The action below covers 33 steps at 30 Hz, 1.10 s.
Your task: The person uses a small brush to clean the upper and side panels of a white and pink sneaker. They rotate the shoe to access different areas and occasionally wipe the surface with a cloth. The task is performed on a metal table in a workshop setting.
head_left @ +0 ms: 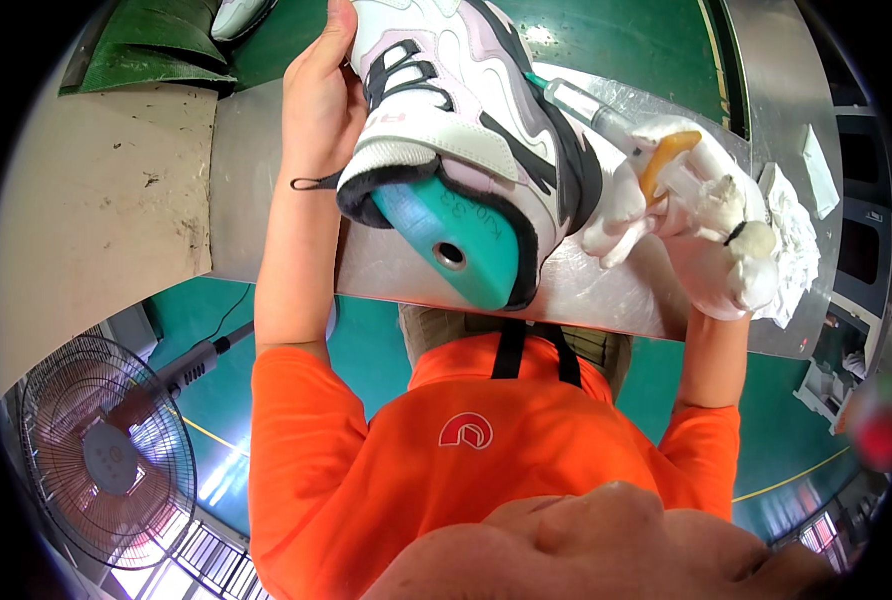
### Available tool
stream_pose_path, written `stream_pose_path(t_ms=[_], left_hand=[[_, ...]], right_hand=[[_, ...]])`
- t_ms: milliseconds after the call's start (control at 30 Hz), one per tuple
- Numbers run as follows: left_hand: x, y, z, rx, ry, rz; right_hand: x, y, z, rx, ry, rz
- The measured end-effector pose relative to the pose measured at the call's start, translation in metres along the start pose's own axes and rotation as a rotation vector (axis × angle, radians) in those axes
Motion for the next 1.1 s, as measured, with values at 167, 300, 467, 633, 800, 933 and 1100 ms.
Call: stream_pose_path(t_ms=[167, 300, 467, 633, 800, 933, 1100], left_hand=[[-0.006, 0.0, 0.002, 0.018, -0.003, 0.025], [-0.008, -0.002, 0.004, -0.022, -0.06, 0.005], [0.003, -0.008, -0.001, -0.039, -0.028, 0.012], [0.008, -0.012, -0.005, -0.068, -0.023, 0.007], [0.001, -0.008, -0.007, 0.058, 0.071, -0.019], [0.023, -0.018, -0.012, -0.031, 0.0, 0.046], [0.001, -0.029, 0.005, -0.165, -0.015, 0.143]], right_hand=[[-0.001, -0.001, -0.001, -0.01, -0.045, -0.023], [-0.003, 0.002, -0.004, -0.011, -0.081, -0.035], [-0.005, 0.004, -0.009, -0.018, -0.118, -0.06], [-0.006, 0.006, -0.01, 0.006, -0.163, -0.077], [0.023, 0.026, 0.008, 0.021, -0.095, 0.021], [0.007, 0.028, -0.015, 0.054, -0.125, -0.021], [0.012, 0.068, -0.021, 0.294, 0.11, 0.252]])
Point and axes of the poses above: each hand's wrist, its own y-axis away from the middle knuckle, its own x-axis out of the back of the hand, z = x × y, the point moved 1 cm from there along -y, towards the middle knuckle, and after that the axes turned 7 degrees about -z, right-handed, at the moved point
